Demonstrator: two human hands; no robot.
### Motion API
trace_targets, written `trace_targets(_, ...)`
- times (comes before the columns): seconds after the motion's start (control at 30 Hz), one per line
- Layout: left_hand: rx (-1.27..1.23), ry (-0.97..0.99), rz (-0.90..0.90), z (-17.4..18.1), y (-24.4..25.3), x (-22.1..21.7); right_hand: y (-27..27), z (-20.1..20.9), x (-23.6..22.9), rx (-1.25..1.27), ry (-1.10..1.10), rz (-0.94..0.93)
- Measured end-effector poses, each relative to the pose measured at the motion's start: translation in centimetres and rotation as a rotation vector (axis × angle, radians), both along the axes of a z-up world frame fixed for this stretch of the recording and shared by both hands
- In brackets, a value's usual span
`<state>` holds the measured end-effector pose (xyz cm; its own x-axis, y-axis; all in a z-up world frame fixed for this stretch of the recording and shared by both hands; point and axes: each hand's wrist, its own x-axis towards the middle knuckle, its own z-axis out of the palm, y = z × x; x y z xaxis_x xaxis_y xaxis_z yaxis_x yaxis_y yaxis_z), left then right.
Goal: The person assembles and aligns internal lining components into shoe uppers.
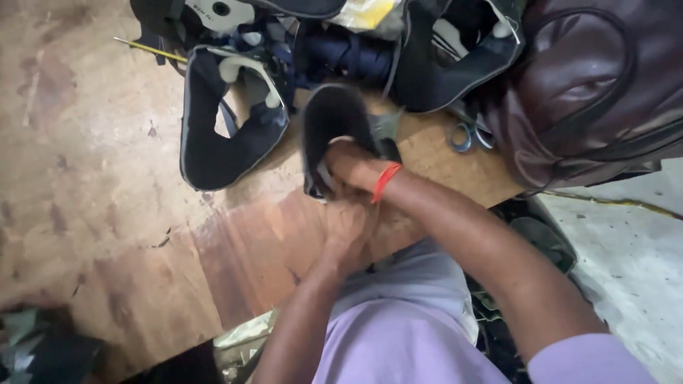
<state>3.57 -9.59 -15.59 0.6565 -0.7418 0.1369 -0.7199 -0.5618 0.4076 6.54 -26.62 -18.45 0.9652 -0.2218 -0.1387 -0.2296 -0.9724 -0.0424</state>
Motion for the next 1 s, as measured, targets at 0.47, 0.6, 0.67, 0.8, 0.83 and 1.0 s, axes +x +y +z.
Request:
trace_targets(0.47,-0.078,-0.098,0.087,4.8,-1.1,-0.4,-9.2,-7.0,4.5,0.262,-0.219,0.295)
trace_targets(0.6,-0.062,-0.113,0.097,5.8,-0.6,-0.3,0.3,6.4,1.6,0.197,0.278,0.041)
trace_targets(0.67,-0.074,-0.108,0.065,6.0,-0.4,-0.4,2.3,9.8,-0.1,0.472,0.296,-0.177)
trace_targets(0.8,-0.12,-0.093,0.001,6.5,-0.9,-0.4,1.0,8.1,-1.6,0.381,0.228,-0.069)
trace_targets(0.83,-0.126,-0.082,-0.017,6.4,-0.9,-0.6,0.4,6.5,-2.1,0.383,0.235,-0.078)
trace_targets(1.0,-0.181,-0.051,-0.097,6.4,-1.1,-0.1,-0.9,4.1,-4.2,-0.214,0.121,0.458)
